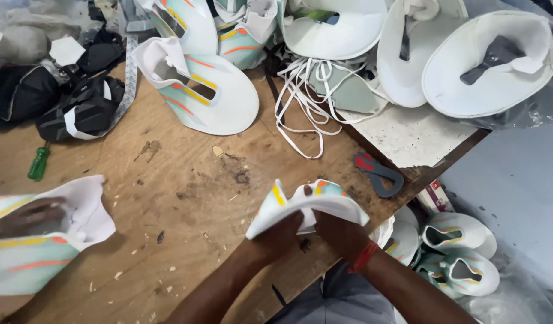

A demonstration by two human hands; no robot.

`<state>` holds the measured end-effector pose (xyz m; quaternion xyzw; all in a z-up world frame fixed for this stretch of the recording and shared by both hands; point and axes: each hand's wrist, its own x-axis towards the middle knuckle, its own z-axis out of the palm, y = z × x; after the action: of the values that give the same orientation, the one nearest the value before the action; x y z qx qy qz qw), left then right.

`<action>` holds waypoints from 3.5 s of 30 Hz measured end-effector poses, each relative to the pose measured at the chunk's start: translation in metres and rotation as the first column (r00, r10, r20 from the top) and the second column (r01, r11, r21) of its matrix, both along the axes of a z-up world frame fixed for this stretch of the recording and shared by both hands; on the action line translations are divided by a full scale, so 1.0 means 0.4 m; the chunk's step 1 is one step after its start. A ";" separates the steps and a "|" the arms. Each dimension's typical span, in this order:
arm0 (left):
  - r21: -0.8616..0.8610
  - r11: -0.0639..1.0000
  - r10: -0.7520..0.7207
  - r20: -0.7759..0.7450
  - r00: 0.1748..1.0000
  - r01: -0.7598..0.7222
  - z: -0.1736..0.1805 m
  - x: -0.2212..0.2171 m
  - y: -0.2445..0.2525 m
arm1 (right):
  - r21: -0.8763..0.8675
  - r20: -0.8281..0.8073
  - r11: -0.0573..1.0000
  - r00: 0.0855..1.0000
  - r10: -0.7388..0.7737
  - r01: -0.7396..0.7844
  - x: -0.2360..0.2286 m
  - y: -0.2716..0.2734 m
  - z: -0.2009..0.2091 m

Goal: Folding and preparing shoe upper components on a workbench.

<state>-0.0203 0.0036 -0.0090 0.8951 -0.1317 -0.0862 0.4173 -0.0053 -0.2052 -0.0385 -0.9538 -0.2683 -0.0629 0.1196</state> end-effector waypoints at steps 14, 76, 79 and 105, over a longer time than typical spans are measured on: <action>-0.118 0.984 0.162 0.261 0.952 -0.135 -0.101 0.065 -0.065 | -0.025 0.243 0.999 0.970 -0.012 0.019 -0.027 0.028 0.083; 0.368 0.911 -0.256 0.149 0.955 0.187 0.092 0.035 -0.069 | 0.571 0.159 0.781 0.967 0.199 -0.254 -0.008 0.046 -0.080; 0.364 0.917 -0.226 0.147 0.963 0.160 0.110 0.021 -0.056 | 0.575 -0.021 0.809 0.986 0.163 -0.122 0.020 0.016 -0.078; 0.306 0.950 -0.092 0.098 0.991 0.058 0.118 0.019 -0.015 | 0.208 -0.336 0.978 0.941 0.039 0.033 0.043 -0.061 -0.052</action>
<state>-0.0126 -0.0024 0.0384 0.9461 -0.1740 -0.0714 0.2638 0.0120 -0.2296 -0.0595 -0.9319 -0.2370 0.0739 0.2643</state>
